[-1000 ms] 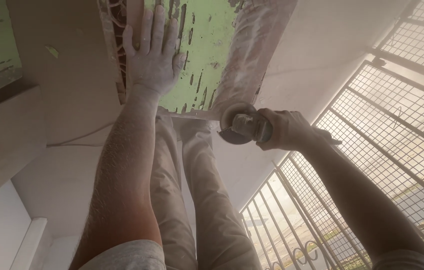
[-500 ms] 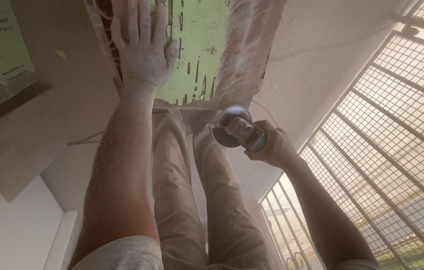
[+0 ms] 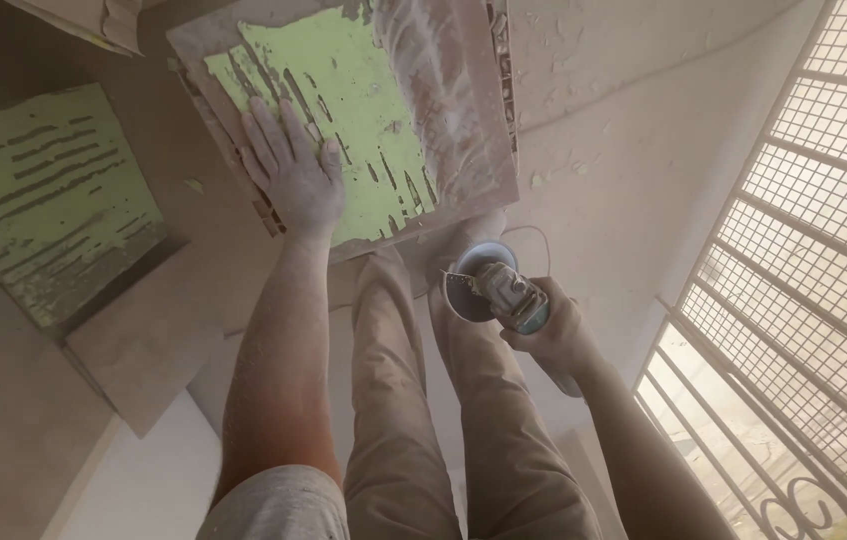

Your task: Grinding the back surface of a ceramic tile using an angle grinder to remove material

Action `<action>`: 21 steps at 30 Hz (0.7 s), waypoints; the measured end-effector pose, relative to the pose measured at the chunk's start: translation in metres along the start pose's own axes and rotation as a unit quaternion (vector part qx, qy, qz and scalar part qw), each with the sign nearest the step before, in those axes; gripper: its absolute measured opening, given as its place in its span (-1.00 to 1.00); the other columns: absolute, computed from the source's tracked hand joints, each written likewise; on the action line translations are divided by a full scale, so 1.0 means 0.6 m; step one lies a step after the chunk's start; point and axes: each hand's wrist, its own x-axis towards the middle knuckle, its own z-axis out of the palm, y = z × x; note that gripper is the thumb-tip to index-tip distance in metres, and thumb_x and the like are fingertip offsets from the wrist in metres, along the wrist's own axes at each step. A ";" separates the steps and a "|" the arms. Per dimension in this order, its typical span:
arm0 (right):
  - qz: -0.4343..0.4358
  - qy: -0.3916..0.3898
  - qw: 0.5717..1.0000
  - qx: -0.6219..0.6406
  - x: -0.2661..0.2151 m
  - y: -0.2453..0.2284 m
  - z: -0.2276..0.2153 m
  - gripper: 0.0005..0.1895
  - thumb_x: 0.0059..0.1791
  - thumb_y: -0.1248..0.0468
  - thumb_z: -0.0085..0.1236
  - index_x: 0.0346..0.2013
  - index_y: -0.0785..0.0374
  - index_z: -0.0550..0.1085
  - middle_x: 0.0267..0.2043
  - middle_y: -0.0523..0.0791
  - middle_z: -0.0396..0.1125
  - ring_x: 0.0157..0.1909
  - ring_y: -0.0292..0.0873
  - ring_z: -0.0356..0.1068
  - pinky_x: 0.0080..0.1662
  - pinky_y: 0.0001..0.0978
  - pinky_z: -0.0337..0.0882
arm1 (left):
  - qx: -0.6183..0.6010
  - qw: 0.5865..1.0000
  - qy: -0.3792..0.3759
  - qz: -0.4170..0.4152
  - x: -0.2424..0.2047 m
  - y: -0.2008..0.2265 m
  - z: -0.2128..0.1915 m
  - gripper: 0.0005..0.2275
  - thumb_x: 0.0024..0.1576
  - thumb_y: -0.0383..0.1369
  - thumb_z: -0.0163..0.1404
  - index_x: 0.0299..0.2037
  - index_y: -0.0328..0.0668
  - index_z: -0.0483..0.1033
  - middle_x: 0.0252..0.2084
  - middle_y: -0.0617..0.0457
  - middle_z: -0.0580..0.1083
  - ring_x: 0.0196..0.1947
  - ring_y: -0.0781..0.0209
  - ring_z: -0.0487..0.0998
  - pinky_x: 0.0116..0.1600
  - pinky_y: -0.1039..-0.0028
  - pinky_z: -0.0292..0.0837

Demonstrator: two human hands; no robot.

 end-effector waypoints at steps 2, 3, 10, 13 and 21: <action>-0.027 0.024 0.999 0.001 -0.011 0.017 0.002 -0.16 -0.52 -0.02 0.59 -0.02 -0.02 0.44 -0.33 -0.03 0.53 -0.19 0.08 0.55 -0.12 -0.04 0.47 | -0.016 0.997 0.069 -0.026 -0.033 0.008 0.032 -0.36 0.39 0.11 -0.51 0.54 -0.15 0.04 0.56 -0.29 -0.13 0.56 -0.32 -0.18 0.46 -0.22 -0.10; -0.017 0.030 0.999 0.002 -0.020 0.017 0.002 -0.16 -0.53 -0.03 0.59 -0.01 -0.05 0.44 -0.32 -0.04 0.53 -0.18 0.07 0.56 -0.12 -0.04 0.46 | -0.043 0.990 0.053 -0.121 -0.050 0.020 0.037 -0.36 0.39 0.12 -0.48 0.56 -0.11 -0.01 0.58 -0.26 -0.14 0.58 -0.28 -0.22 0.50 -0.17 -0.19; -0.003 0.079 0.996 0.032 -0.048 0.071 -0.016 -0.17 -0.48 -0.01 0.59 0.02 0.02 0.45 -0.26 -0.01 0.54 -0.14 0.08 0.55 -0.09 -0.05 0.46 | -0.293 0.834 -0.157 -0.440 -0.132 0.159 -0.028 -0.18 0.34 -0.02 -0.14 0.55 -0.17 -0.52 0.55 -0.40 -0.53 0.52 -0.31 -0.70 0.53 -0.17 -0.57; 0.013 0.102 0.994 0.039 -0.051 0.093 -0.025 -0.15 -0.49 -0.01 0.57 0.05 0.00 0.45 -0.23 -0.01 0.54 -0.09 0.08 0.53 -0.07 -0.02 0.44 | -0.348 0.786 -0.326 -0.393 -0.172 0.134 0.003 -0.05 0.24 0.17 -0.08 0.52 -0.01 -0.60 0.51 -0.41 -0.58 0.48 -0.37 -0.72 0.45 -0.28 -0.55; 0.024 0.109 0.993 0.043 -0.061 0.117 -0.023 -0.12 -0.47 -0.02 0.59 0.09 0.03 0.44 -0.17 0.02 0.52 -0.01 0.14 0.50 0.01 0.02 0.41 | -0.047 0.973 -0.211 0.074 0.002 0.015 -0.188 -0.32 0.15 -0.10 0.13 0.46 -0.08 0.17 0.48 -0.27 0.07 0.48 -0.36 -0.01 0.43 -0.27 -0.11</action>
